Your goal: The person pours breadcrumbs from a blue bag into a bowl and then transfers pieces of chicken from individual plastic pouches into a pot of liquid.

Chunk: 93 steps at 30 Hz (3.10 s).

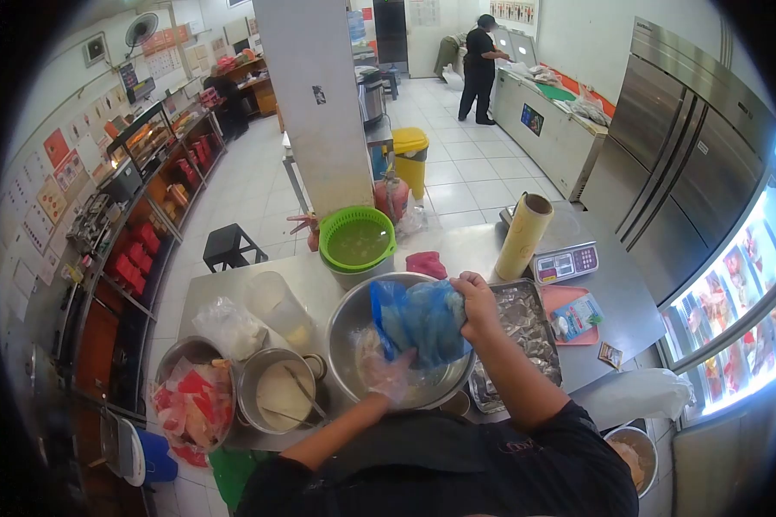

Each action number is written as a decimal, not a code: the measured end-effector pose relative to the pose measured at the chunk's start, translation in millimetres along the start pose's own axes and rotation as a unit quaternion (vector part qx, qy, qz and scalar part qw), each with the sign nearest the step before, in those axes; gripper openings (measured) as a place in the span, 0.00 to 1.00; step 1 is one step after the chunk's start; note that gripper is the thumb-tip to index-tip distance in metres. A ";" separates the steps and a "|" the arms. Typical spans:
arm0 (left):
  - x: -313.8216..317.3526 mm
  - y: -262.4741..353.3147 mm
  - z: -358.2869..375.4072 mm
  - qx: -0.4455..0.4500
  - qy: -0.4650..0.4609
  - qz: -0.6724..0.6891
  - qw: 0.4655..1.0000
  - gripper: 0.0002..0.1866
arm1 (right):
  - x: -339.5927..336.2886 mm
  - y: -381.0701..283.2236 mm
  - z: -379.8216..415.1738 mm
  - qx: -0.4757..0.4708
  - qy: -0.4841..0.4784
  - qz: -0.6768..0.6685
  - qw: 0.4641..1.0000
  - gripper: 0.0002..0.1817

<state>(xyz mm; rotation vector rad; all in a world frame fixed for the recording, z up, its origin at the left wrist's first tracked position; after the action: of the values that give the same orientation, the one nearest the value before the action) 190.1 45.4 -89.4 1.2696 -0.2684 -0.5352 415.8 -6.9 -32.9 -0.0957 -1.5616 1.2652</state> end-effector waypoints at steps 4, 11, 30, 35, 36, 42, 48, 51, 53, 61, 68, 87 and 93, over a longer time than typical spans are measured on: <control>-3.9 16.9 -4.0 0.202 0.064 -0.144 0.967 0.34 | 16.5 -12.4 10.8 -0.033 -0.003 0.021 0.999 0.10; 16.8 29.2 -1.6 0.118 -0.097 0.016 0.988 0.33 | 35.7 -7.7 20.8 -0.080 -0.076 0.100 0.989 0.11; 0.7 35.4 -4.2 0.143 -0.042 0.103 0.983 0.40 | 30.7 9.8 19.4 -0.145 -0.142 0.242 0.949 0.10; 22.3 0.3 -32.1 0.086 -0.142 -0.047 0.985 0.26 | 52.5 23.0 43.8 -0.128 -0.256 0.305 0.908 0.11; 25.1 -5.9 -37.6 0.064 -0.155 -0.042 0.985 0.24 | 54.4 24.2 47.6 -0.134 -0.278 0.313 0.898 0.12; 25.6 -49.7 -51.6 -0.022 -0.157 -0.014 0.987 0.16 | 24.3 7.7 48.9 -0.172 -0.298 0.461 0.818 0.30; 16.3 -68.7 -64.5 -0.002 -0.119 -0.018 0.993 0.16 | -88.2 75.6 28.6 -0.071 -0.378 0.739 0.553 0.52; 16.6 -10.4 -29.2 0.004 -0.102 -0.114 0.988 0.17 | -75.7 77.1 54.7 -0.128 -0.353 0.790 0.485 0.52; 17.8 -1.9 -25.9 0.016 -0.094 -0.154 0.983 0.18 | -78.9 83.9 55.0 -0.106 -0.331 0.813 0.467 0.52; 2.5 66.4 2.2 -0.012 -0.142 0.067 0.987 0.19 | -60.3 68.9 59.2 -0.167 -0.290 0.809 0.483 0.49; -23.0 60.0 -19.4 -0.029 -0.136 0.312 0.940 0.19 | -55.5 61.8 43.9 -0.124 -0.333 0.682 0.639 0.46; -39.7 5.3 -33.2 -0.101 -0.120 0.412 0.898 0.25 | -50.8 38.8 42.1 0.088 -0.301 0.355 0.881 0.35; -15.6 -24.4 -1.4 -0.298 -0.009 0.464 0.834 0.28 | -25.3 11.2 40.6 -0.027 -0.282 0.455 0.844 0.24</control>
<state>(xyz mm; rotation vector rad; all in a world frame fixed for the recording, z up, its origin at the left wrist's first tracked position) 171.9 49.9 -111.5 0.4102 -0.6312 0.2202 390.6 -44.3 -52.3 -0.6087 -2.1672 2.1216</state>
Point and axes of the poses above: each hand's wrist, its own z-axis away from the middle knuckle, its own x-axis out of the palm, y = z × x, the point moved 9 cm from there along -z, towards the middle knuckle, and after that the axes turned 6 degrees about -x, right-handed, at the moved point
